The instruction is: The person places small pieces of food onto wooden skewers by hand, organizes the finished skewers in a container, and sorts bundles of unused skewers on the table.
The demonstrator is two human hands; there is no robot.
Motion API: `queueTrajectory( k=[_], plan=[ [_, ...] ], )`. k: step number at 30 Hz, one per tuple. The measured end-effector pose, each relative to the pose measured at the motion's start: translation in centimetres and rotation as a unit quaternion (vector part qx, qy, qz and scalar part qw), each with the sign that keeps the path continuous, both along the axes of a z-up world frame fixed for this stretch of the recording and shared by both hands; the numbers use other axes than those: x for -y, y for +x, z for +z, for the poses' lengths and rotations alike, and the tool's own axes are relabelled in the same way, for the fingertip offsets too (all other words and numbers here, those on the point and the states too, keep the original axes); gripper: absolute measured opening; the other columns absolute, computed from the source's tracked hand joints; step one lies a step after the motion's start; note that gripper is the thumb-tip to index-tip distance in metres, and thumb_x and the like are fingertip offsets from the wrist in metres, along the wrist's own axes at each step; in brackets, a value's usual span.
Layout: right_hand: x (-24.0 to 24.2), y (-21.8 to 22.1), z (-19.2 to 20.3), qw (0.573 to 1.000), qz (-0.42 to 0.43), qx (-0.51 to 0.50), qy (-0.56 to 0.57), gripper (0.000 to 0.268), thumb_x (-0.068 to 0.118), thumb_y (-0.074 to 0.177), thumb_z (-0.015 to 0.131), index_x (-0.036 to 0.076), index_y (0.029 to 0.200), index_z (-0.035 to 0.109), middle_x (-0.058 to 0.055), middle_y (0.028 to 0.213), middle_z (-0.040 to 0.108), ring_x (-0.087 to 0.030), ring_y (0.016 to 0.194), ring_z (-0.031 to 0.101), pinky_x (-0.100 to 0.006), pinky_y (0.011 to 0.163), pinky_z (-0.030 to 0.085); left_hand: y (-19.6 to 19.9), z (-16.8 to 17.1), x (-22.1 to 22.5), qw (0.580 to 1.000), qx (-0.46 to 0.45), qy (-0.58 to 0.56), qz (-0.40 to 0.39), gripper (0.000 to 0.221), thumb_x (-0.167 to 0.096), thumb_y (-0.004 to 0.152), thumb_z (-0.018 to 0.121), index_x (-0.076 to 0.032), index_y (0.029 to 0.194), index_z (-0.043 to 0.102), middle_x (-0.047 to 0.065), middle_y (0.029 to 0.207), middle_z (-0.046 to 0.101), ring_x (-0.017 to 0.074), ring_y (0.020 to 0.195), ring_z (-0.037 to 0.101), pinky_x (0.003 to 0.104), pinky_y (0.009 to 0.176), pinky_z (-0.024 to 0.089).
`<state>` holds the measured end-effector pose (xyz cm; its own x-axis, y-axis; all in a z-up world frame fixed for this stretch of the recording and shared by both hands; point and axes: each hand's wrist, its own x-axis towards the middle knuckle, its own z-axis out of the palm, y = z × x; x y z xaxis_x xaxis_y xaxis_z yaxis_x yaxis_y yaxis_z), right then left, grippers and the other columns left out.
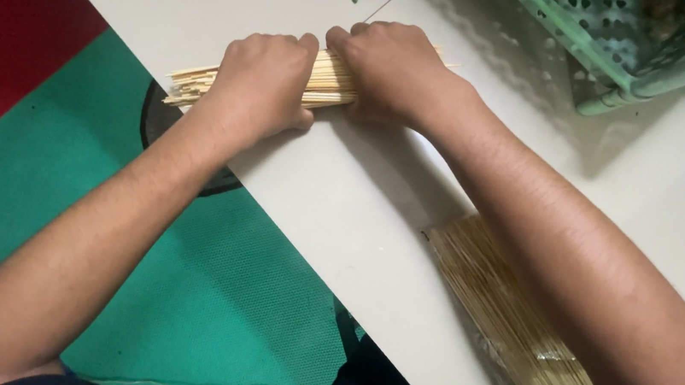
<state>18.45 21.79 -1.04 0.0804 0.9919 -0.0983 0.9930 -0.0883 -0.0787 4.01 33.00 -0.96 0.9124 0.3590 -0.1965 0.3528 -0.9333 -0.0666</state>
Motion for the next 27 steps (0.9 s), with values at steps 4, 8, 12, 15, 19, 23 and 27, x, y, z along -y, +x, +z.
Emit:
queueTrajectory(
  k=[4, 8, 12, 15, 19, 23, 27],
  plan=[
    [0.1, 0.1, 0.2, 1.000, 0.011, 0.014, -0.009, 0.040, 0.029, 0.076, 0.072, 0.013, 0.108, 0.056, -0.009, 0.087, 0.070, -0.039, 0.074, 0.067, -0.054, 0.058, 0.052, -0.3, -0.3, 0.4, 0.999, 0.030, -0.004, -0.013, 0.064, -0.035, 0.066, 0.087, -0.008, 0.115, 0.056, 0.014, 0.095, 0.071, 0.0420, 0.083, 0.070, 0.053, 0.066, 0.056],
    [0.5, 0.1, 0.1, 1.000, 0.019, 0.007, 0.008, 0.038, 0.025, 0.075, 0.070, 0.013, 0.108, 0.055, -0.010, 0.088, 0.069, -0.039, 0.075, 0.067, -0.055, 0.056, 0.051, -0.4, -0.1, 0.9, 0.999, 0.038, -0.006, -0.003, 0.070, -0.031, 0.068, 0.087, -0.007, 0.125, 0.055, 0.013, 0.098, 0.068, 0.0418, 0.085, 0.069, 0.055, 0.064, 0.057],
    [0.9, 0.2, 0.1, 0.999, 0.022, 0.001, 0.030, 0.039, 0.031, 0.077, 0.072, 0.012, 0.108, 0.056, -0.009, 0.092, 0.067, -0.038, 0.076, 0.067, -0.056, 0.052, 0.050, -0.1, 0.2, 1.0, 1.000, 0.023, 0.000, -0.002, 0.063, -0.036, 0.071, 0.084, -0.009, 0.119, 0.055, 0.012, 0.092, 0.071, 0.0414, 0.082, 0.069, 0.054, 0.062, 0.054],
    [1.4, 0.3, 0.6, 1.000, 0.018, -0.014, 0.011, 0.037, 0.032, 0.079, 0.070, 0.013, 0.107, 0.058, -0.009, 0.092, 0.066, -0.039, 0.074, 0.066, -0.056, 0.053, 0.049, -0.3, 0.5, 1.6, 1.000, 0.027, -0.011, -0.008, 0.061, -0.035, 0.070, 0.078, -0.009, 0.120, 0.054, 0.012, 0.089, 0.072, 0.0434, 0.079, 0.069, 0.055, 0.062, 0.054],
    [2.0, 0.2, 0.7, 1.000, 0.017, 0.014, 0.001, 0.032, 0.031, 0.080, 0.068, 0.016, 0.108, 0.061, -0.007, 0.090, 0.073, -0.039, 0.075, 0.070, -0.054, 0.058, 0.052, -0.2, 2.0, 2.8, 0.998, -0.008, -0.055, 0.012, 0.062, -0.033, 0.074, 0.074, -0.008, 0.126, 0.053, 0.016, 0.095, 0.073, 0.0470, 0.086, 0.068, 0.056, 0.069, 0.052],
    [2.7, 0.0, 1.4, 0.999, 0.004, 0.025, -0.040, 0.031, 0.028, 0.078, 0.065, 0.016, 0.107, 0.062, -0.011, 0.085, 0.072, -0.041, 0.074, 0.069, -0.052, 0.061, 0.052, -0.2, 2.8, 3.5, 0.996, -0.020, -0.082, 0.016, 0.060, -0.029, 0.073, 0.072, -0.008, 0.126, 0.054, 0.018, 0.098, 0.072, 0.0484, 0.090, 0.066, 0.057, 0.073, 0.051],
    [3.6, -0.3, 1.7, 0.998, 0.011, 0.031, -0.044, 0.034, 0.035, 0.079, 0.065, 0.014, 0.106, 0.063, -0.013, 0.083, 0.073, -0.042, 0.072, 0.068, -0.052, 0.063, 0.052, -0.5, 2.4, 4.2, 0.996, -0.001, -0.087, 0.016, 0.060, -0.026, 0.074, 0.073, -0.009, 0.128, 0.055, 0.018, 0.104, 0.072, 0.0495, 0.093, 0.065, 0.058, 0.076, 0.052]
  ],
)
